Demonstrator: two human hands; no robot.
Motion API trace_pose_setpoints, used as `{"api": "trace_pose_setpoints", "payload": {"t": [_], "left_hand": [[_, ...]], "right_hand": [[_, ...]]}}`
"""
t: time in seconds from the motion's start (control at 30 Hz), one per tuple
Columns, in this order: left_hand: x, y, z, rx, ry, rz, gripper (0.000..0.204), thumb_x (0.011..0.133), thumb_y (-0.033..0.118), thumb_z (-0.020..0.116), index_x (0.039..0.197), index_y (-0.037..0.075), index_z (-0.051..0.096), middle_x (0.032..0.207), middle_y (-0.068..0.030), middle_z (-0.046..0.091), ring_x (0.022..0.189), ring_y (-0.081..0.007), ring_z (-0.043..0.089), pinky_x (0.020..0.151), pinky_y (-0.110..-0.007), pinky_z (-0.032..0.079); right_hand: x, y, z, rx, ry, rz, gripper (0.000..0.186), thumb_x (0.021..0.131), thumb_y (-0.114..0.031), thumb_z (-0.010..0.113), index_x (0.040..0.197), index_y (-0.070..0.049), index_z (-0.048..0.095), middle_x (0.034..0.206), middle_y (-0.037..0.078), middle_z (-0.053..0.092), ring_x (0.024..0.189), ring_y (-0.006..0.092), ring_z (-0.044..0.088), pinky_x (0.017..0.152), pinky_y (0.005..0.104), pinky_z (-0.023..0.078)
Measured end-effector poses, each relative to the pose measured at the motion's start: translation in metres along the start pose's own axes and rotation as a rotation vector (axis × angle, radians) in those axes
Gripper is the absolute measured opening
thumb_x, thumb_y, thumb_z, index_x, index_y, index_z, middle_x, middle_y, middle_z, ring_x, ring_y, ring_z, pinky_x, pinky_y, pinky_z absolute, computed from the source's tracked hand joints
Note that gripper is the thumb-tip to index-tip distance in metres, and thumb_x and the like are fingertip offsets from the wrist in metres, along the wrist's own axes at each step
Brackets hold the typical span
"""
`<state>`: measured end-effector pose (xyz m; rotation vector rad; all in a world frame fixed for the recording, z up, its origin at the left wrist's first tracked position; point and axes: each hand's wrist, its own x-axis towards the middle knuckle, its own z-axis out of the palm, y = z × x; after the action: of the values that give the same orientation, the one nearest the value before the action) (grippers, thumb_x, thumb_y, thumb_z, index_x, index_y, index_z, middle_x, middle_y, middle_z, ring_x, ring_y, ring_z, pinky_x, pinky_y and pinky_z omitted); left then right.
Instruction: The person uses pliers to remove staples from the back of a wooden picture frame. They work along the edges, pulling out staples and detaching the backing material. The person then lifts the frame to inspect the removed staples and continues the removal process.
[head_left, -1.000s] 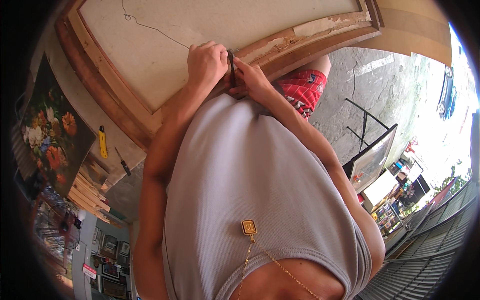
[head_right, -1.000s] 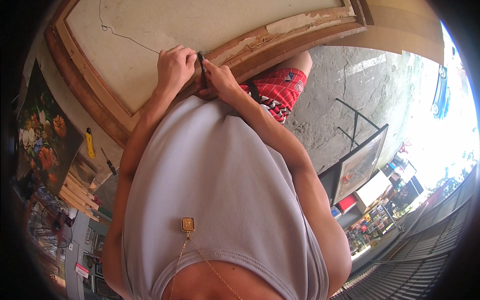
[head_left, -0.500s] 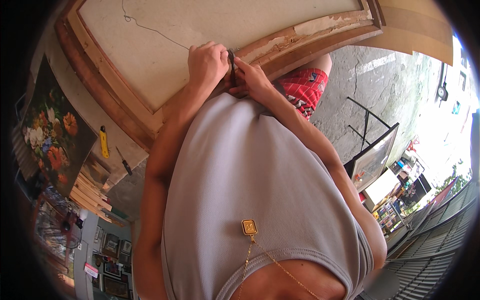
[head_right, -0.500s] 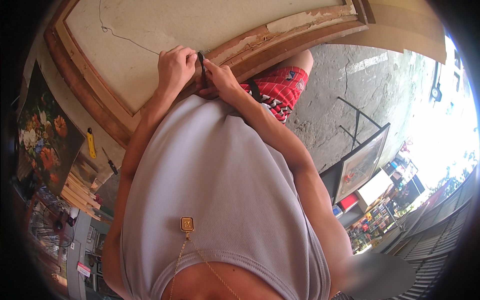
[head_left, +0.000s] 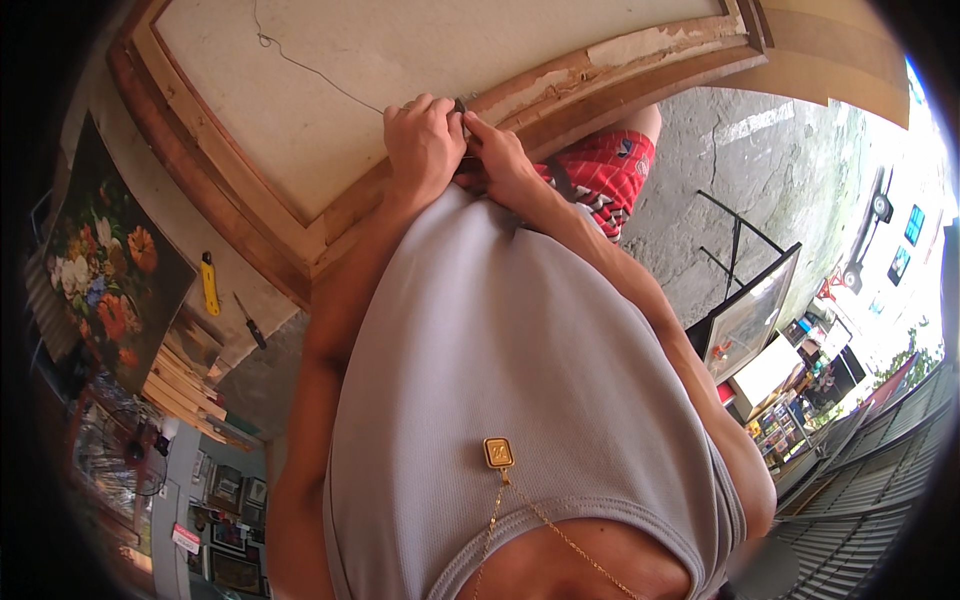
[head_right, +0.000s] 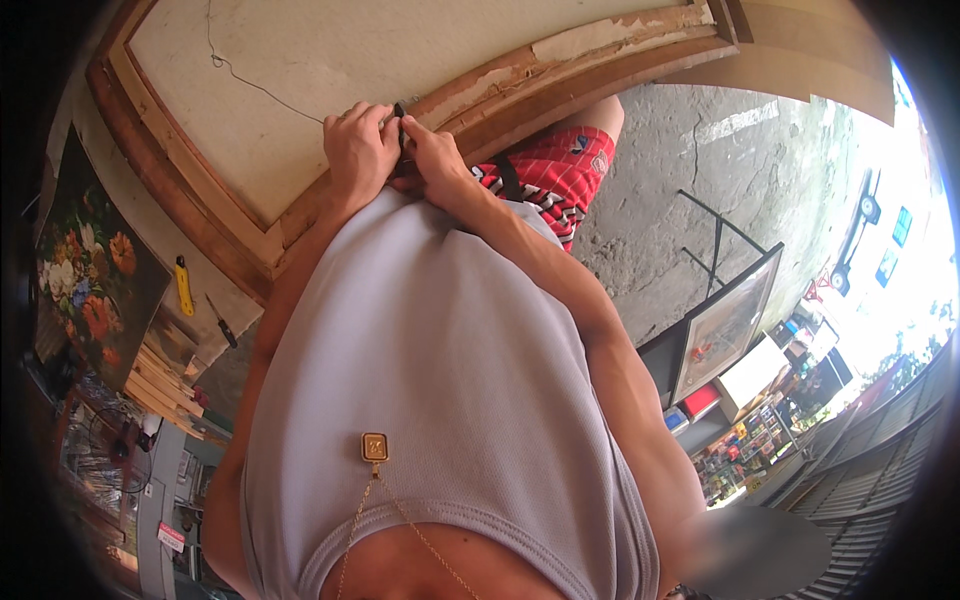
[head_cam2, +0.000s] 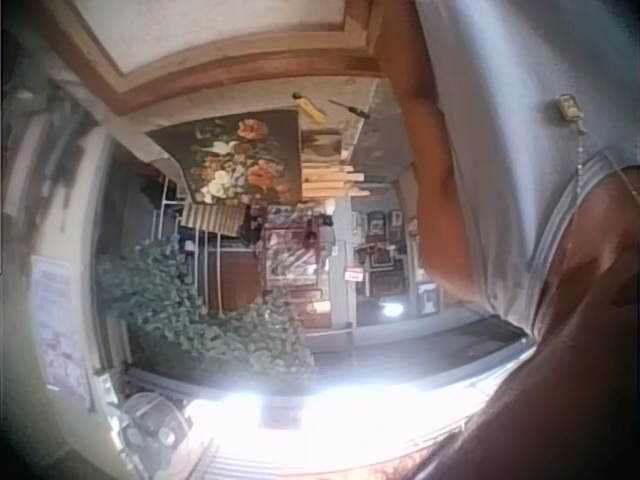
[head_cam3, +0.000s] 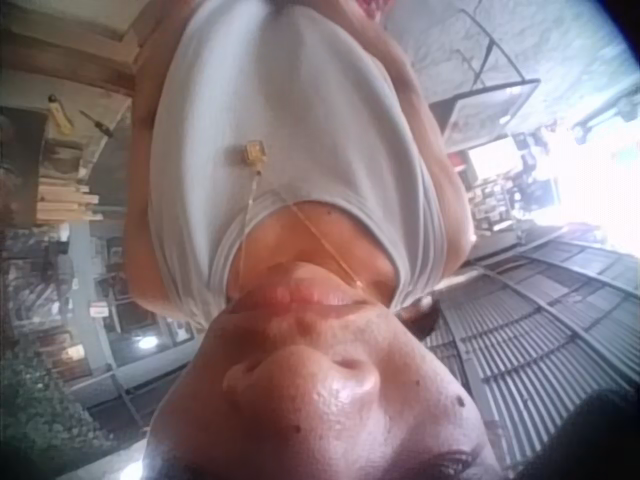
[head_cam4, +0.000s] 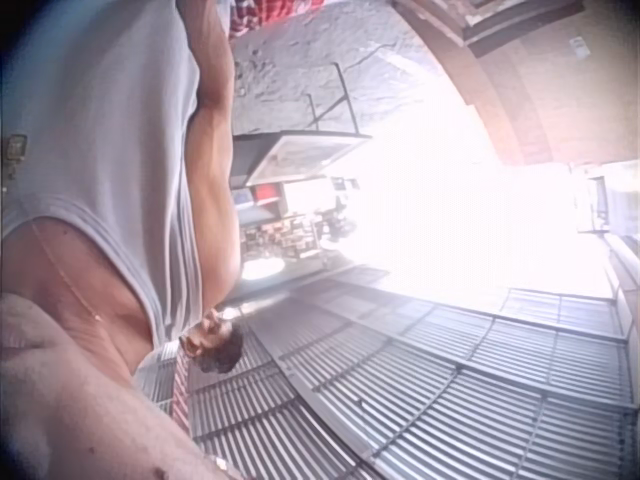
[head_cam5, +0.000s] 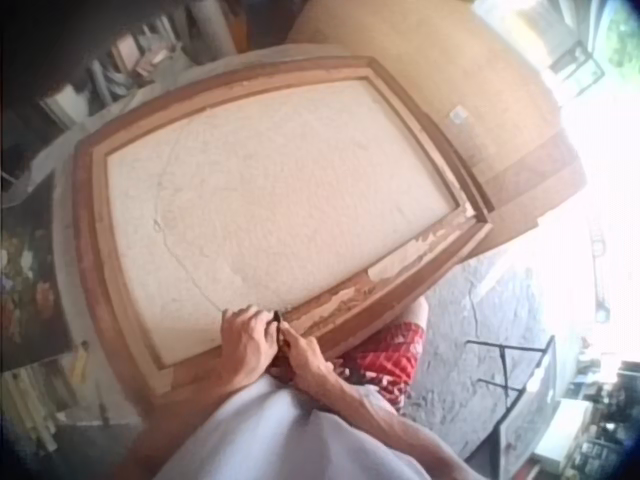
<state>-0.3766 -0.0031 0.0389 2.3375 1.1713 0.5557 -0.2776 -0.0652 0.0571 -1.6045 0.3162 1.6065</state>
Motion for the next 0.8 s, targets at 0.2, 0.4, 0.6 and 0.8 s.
{"api": "trace_pose_setpoints", "payload": {"t": [0.2, 0.4, 0.6, 0.8], "left_hand": [[-0.007, 0.009, 0.000, -0.030, 0.015, -0.034, 0.006, 0.078, 0.012, 0.062, 0.078, 0.007, 0.065, 0.072, -0.0066, 0.061, 0.067, -0.0261, 0.058, 0.067, -0.039, 0.037], [0.003, -0.019, -0.003, -0.109, -0.015, 0.030, 0.007, 0.078, 0.016, 0.068, 0.080, 0.010, 0.069, 0.072, -0.0021, 0.062, 0.066, -0.0205, 0.060, 0.066, -0.036, 0.037], [0.001, -0.010, -0.004, -0.077, 0.036, 0.057, 0.005, 0.074, 0.014, 0.070, 0.077, 0.010, 0.067, 0.072, -0.0024, 0.061, 0.069, -0.0227, 0.058, 0.070, -0.036, 0.038], [-0.006, -0.016, 0.004, -0.109, 0.096, 0.075, 0.006, 0.077, 0.014, 0.070, 0.081, 0.009, 0.069, 0.072, -0.0010, 0.061, 0.069, -0.0197, 0.057, 0.072, -0.034, 0.038]], "right_hand": [[0.014, 0.001, 0.003, 0.087, 0.002, 0.018, 0.039, 0.093, -0.036, 0.053, 0.073, -0.002, 0.056, 0.060, 0.005, 0.050, 0.047, 0.0178, 0.049, 0.039, 0.0325, 0.039], [-0.012, -0.005, -0.005, -0.055, -0.076, 0.069, 0.044, 0.093, -0.035, 0.052, 0.063, -0.004, 0.051, 0.062, 0.008, 0.054, 0.056, 0.0215, 0.061, 0.044, 0.0325, 0.048], [-0.007, -0.031, -0.042, -1.007, 0.191, -0.489, 0.054, 0.089, -0.042, 0.053, 0.065, 0.006, 0.063, 0.063, 0.024, 0.061, 0.067, 0.0336, 0.066, 0.063, 0.0439, 0.053], [0.002, -0.085, -0.041, -1.695, -0.012, -1.015, 0.044, 0.088, -0.036, 0.057, 0.066, 0.002, 0.065, 0.078, 0.015, 0.061, 0.074, 0.0332, 0.060, 0.068, 0.0446, 0.046]]}}
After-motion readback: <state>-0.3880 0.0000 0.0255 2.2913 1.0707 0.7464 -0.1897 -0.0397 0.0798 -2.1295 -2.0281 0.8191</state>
